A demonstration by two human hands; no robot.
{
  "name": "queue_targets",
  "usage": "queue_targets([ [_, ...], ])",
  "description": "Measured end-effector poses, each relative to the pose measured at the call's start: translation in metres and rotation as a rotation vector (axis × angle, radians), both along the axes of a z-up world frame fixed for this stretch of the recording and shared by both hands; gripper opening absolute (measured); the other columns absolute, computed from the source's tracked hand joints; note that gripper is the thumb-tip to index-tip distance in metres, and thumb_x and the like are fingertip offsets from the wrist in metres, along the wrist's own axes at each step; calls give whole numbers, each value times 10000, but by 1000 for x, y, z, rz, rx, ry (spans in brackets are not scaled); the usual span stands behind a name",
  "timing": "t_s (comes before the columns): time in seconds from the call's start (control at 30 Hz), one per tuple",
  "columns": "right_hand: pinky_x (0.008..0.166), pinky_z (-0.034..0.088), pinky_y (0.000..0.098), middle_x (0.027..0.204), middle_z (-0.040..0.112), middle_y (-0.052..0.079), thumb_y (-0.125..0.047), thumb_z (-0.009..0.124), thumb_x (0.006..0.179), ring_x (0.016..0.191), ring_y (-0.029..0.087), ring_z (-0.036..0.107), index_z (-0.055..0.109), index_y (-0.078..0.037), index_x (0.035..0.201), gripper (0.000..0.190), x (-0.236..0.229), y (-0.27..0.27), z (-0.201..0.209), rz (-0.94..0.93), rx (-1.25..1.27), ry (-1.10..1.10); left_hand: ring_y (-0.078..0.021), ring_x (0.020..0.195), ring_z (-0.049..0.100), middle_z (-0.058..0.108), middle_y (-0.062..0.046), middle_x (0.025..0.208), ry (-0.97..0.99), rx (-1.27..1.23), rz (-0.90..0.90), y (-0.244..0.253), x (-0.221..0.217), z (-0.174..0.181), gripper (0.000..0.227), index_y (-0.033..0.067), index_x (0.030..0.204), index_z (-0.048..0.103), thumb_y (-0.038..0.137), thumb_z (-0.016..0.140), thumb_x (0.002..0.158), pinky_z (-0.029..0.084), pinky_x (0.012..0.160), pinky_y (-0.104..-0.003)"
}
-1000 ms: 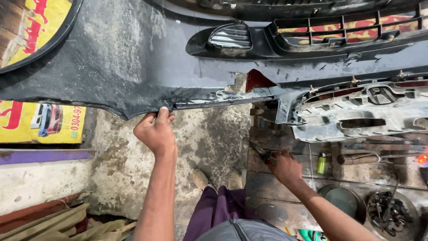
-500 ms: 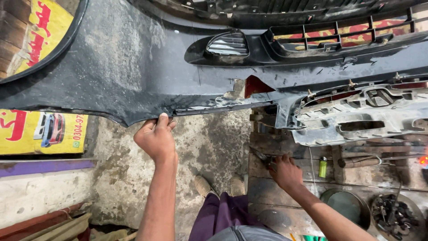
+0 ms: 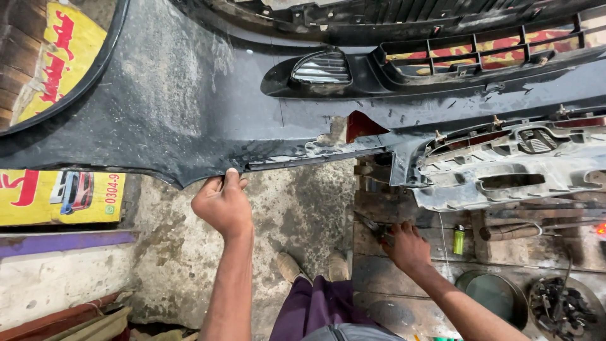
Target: The person is repairing a plastic car bumper by using pliers to hold a crack together and using a blowtorch to heat and fuse the plastic sections.
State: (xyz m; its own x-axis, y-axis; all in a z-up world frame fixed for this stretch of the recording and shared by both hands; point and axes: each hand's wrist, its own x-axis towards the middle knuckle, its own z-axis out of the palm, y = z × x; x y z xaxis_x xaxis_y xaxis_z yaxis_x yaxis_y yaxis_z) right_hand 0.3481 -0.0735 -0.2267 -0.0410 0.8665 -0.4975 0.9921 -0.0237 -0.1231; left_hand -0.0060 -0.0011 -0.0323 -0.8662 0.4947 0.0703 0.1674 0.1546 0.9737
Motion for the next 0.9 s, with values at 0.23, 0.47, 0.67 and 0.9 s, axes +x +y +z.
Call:
queue_targets([
  [0.23, 924, 570, 548, 1283, 577, 118, -548, 630, 908, 1304, 352, 566, 606, -148, 1294, 557, 0, 1, 1, -13, -19, 9, -181, 565, 741, 738, -149, 674, -21, 9, 8, 1, -2, 0, 179, -36, 922, 779, 77, 700, 808, 616, 623, -276],
  [0.47, 914, 557, 560, 1218, 596, 136, -580, 627, 837, 1211, 379, 612, 648, -111, 1185, 585, -1, 8, 29, -133, 3, 104, -267, 626, 750, 720, -252, 766, -122, 69, -36, 4, -40, -47, 201, -96, 975, 734, 13, 765, 809, 657, 606, -330],
  [0.67, 822, 517, 546, 1040, 628, 112, -484, 649, 748, 972, 404, 656, 625, -114, 967, 431, 46, -1, 85, -469, 162, 178, -243, 675, 782, 721, -203, 815, -164, 125, -73, 6, -48, -52, 255, -24, 866, 592, -18, 846, 896, 681, 576, -325],
  [0.9, 873, 607, 365, 1091, 804, 35, -316, 754, 817, 949, 204, 746, 781, -147, 1072, 307, 145, -32, 169, -748, 48, 207, -183, 736, 857, 746, -85, 871, -18, -3, -142, -2, -47, -36, 287, 3, 936, 586, 39, 792, 1133, 731, 587, -293],
])
